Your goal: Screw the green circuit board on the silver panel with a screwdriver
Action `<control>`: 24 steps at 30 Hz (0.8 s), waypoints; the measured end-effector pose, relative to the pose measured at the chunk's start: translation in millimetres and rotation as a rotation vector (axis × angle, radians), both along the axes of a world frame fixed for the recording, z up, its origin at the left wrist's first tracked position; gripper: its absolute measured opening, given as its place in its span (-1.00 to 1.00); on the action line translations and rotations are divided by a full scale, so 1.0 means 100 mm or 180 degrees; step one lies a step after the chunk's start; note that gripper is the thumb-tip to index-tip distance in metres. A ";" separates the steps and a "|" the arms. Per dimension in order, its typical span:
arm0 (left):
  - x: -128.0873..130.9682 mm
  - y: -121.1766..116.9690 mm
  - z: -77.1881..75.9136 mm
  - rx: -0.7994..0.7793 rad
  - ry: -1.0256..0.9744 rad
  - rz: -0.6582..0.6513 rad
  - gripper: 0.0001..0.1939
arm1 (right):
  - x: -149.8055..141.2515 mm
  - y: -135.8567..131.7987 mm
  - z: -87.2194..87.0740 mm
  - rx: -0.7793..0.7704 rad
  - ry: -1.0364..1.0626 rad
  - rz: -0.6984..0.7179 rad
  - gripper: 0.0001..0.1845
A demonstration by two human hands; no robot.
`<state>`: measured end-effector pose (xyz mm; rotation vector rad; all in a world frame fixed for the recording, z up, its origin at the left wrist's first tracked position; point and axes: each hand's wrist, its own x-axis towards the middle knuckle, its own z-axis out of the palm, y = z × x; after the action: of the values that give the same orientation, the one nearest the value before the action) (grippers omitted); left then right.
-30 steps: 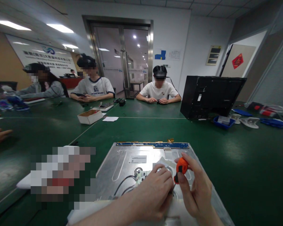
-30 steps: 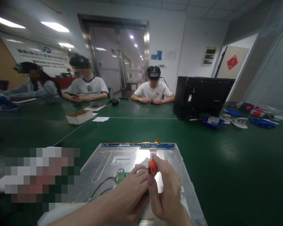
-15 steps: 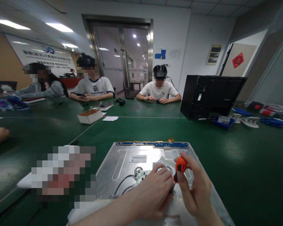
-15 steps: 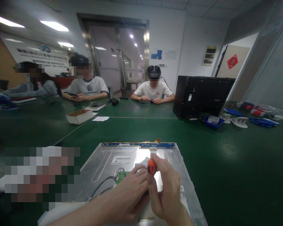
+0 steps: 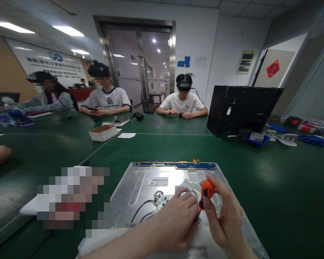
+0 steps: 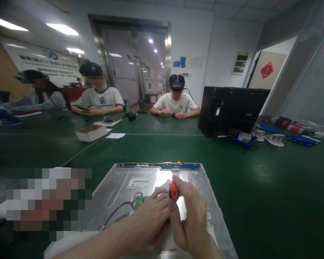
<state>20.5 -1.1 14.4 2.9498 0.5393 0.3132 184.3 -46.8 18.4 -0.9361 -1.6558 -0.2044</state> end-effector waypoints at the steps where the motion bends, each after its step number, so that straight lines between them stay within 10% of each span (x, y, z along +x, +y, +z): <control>1: 0.00 0.00 0.00 0.0017 -0.0001 -0.0002 -0.83 | 0.00 0.00 0.00 0.0007 0.0001 0.0001 -0.49; 24: -0.01 0.00 0.03 -0.0020 0.0086 -0.0052 -0.83 | -0.02 0.01 0.05 0.0039 0.0018 0.0057 -0.52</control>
<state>19.4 -1.0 17.2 2.9547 0.5181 0.2698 181.9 -46.2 23.4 -0.9116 -1.6553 -0.1994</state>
